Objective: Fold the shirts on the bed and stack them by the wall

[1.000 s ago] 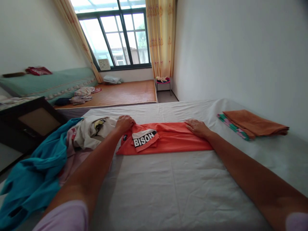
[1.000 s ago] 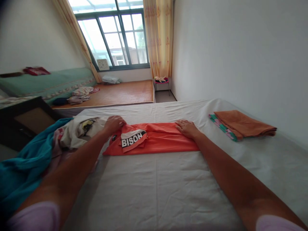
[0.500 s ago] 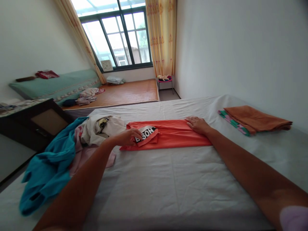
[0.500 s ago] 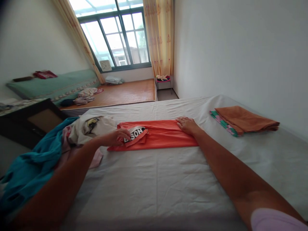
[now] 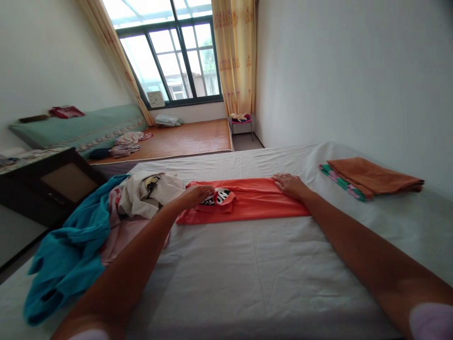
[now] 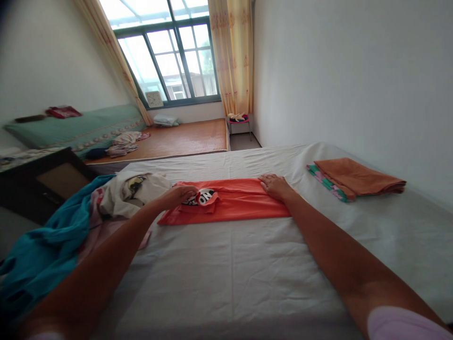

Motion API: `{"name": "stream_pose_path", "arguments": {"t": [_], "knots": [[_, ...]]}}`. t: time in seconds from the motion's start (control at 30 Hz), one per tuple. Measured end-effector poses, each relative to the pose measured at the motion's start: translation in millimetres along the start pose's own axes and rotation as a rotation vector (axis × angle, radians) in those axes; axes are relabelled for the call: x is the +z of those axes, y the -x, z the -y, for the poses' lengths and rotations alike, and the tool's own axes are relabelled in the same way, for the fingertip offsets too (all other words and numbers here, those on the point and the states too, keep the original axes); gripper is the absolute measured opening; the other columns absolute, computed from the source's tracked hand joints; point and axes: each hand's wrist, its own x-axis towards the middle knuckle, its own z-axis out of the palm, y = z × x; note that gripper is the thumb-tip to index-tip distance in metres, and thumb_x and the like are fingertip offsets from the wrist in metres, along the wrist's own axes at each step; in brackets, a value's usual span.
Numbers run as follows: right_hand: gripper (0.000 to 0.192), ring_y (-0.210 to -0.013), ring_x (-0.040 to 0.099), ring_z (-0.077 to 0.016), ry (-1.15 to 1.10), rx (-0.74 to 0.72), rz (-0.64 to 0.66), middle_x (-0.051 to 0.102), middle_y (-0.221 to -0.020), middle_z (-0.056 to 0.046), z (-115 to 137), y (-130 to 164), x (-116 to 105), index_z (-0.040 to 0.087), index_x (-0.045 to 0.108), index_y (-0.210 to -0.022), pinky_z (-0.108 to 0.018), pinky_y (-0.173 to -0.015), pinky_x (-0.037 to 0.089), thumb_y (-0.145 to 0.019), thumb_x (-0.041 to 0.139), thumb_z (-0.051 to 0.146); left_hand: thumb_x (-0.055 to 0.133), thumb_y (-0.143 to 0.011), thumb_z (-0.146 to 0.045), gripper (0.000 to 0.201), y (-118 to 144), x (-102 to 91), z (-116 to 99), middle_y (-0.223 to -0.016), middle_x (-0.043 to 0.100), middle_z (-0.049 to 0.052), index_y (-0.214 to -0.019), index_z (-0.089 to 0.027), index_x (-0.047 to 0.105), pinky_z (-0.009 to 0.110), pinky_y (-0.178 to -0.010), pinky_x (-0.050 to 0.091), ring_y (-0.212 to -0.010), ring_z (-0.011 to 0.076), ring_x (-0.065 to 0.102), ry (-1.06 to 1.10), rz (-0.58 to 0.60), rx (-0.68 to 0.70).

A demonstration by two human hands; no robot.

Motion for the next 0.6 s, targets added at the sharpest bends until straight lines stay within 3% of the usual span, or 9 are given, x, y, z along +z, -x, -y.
{"name": "stream_pose_path", "arguments": {"t": [0.17, 0.3, 0.37, 0.5, 0.6], "knots": [[0.047, -0.130, 0.048, -0.0246, 0.006, 0.018, -0.012, 0.054, -0.143, -0.006, 1, 0, 1, 0.025, 0.055, -0.137, -0.047, -0.109, 0.035, -0.098, 0.032, 0.039, 0.045, -0.094, -0.037, 0.029, -26, 18.0, -2, -0.111, 0.072, 0.002, -0.106, -0.031, 0.071, 0.028, -0.083, 0.044, -0.102, 0.0230, 0.065, -0.146, -0.076, -0.122], [0.045, -0.129, 0.049, -0.0236, 0.014, 0.013, -0.023, 0.056, -0.141, -0.006, 3, 2, -2, 0.028, 0.056, -0.135, -0.046, -0.108, 0.036, -0.098, 0.032, 0.038, 0.050, -0.093, -0.035, 0.029, -23, 36.8, -14, -0.119, 0.066, 0.008, -0.116, -0.028, 0.066, 0.034, -0.086, 0.044, -0.106, 0.0266, 0.061, -0.303, -0.298, -0.214], [0.046, -0.131, 0.047, -0.0250, 0.027, 0.029, -0.086, 0.057, -0.139, -0.008, 10, 5, -9, 0.024, 0.056, -0.135, -0.048, -0.110, 0.032, -0.099, 0.030, 0.037, 0.049, -0.094, -0.033, 0.026, -18, 40.6, -20, -0.114, 0.065, 0.009, -0.110, -0.025, 0.067, 0.036, -0.087, 0.044, -0.107, 0.0264, 0.059, -0.339, -0.373, -0.191], [0.050, -0.139, 0.038, -0.0257, 0.015, -0.030, -0.244, 0.054, -0.142, -0.011, 38, 10, -27, 0.018, 0.054, -0.138, -0.048, -0.115, 0.022, -0.101, 0.024, 0.033, 0.046, -0.096, -0.034, 0.026, -12, 43.1, -29, -0.102, 0.068, 0.007, -0.099, -0.023, 0.069, 0.034, -0.086, 0.045, -0.097, 0.0231, 0.061, -0.261, -0.312, -0.071], [0.050, -0.137, 0.040, -0.0244, -0.029, -0.137, -0.141, 0.055, -0.141, -0.007, 59, 12, -28, 0.021, 0.056, -0.137, -0.045, -0.116, 0.024, -0.101, 0.025, 0.038, 0.044, -0.097, -0.035, 0.028, -12, 47.7, -36, -0.101, 0.068, 0.008, -0.100, -0.023, 0.069, 0.034, -0.086, 0.046, -0.096, 0.0226, 0.061, -0.271, -0.251, -0.028]]}}
